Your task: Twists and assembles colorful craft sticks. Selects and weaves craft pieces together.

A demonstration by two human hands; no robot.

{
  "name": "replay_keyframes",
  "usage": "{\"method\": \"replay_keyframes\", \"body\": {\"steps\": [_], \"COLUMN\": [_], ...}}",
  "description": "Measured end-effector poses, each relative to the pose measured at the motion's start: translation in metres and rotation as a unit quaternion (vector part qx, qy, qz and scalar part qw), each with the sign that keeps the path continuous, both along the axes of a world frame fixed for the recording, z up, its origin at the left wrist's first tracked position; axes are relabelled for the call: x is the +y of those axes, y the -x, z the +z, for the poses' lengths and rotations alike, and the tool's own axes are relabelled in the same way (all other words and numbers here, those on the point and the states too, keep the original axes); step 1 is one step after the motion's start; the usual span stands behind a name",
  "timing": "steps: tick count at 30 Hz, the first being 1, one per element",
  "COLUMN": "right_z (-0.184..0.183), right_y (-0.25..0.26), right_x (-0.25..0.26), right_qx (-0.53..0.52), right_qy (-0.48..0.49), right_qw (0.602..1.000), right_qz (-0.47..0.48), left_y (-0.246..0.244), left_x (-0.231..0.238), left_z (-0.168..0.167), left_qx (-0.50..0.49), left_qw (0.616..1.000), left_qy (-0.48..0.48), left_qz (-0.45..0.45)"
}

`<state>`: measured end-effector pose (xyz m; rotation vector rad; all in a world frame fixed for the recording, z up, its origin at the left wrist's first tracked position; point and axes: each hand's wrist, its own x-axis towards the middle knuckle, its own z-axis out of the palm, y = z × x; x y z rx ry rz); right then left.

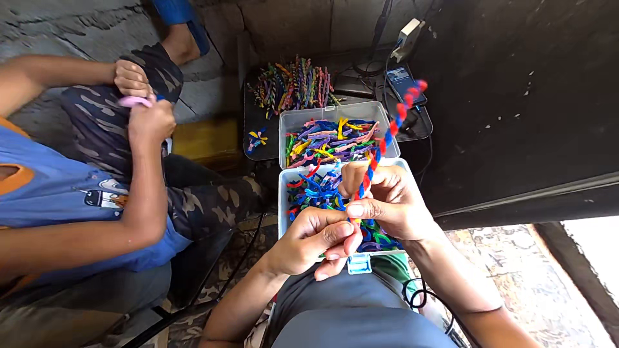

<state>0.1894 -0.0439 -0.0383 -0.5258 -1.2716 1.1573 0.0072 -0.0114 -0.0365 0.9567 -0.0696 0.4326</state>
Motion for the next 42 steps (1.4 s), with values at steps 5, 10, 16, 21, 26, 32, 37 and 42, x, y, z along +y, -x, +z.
{"method": "replay_keyframes", "body": {"steps": [5, 10, 16, 21, 26, 32, 37, 42], "right_z": [0.0, 0.001, 0.001, 0.002, 0.001, 0.001, -0.001, -0.002], "right_y": [0.006, 0.009, 0.007, 0.007, 0.008, 0.004, -0.009, -0.024], "right_x": [-0.007, -0.01, -0.011, -0.011, -0.011, -0.007, -0.001, -0.008], "right_qx": [0.028, 0.034, 0.013, 0.01, 0.024, 0.021, -0.025, -0.009], "right_qy": [0.032, 0.067, 0.053, 0.06, 0.069, 0.114, 0.158, 0.151], "right_qw": [0.998, 0.994, 0.996, 0.995, 0.993, 0.99, 0.976, 0.967], "right_qz": [-0.047, -0.074, -0.077, -0.082, -0.096, -0.084, -0.147, -0.205], "left_y": [-0.006, -0.016, -0.012, -0.011, -0.013, -0.018, -0.013, -0.022], "left_x": [-0.009, -0.016, -0.012, -0.009, -0.007, -0.004, 0.02, 0.111], "left_z": [-0.001, -0.01, -0.006, -0.006, -0.009, -0.014, -0.011, 0.003], "left_qx": [0.082, 0.138, 0.099, 0.087, 0.094, 0.114, 0.215, 0.368], "left_qw": [0.94, 0.777, 0.873, 0.906, 0.901, 0.89, 0.87, 0.761], "left_qy": [-0.256, -0.474, -0.366, -0.315, -0.312, -0.32, -0.333, -0.437], "left_qz": [0.212, 0.392, 0.306, 0.271, 0.288, 0.303, 0.293, 0.306]}}
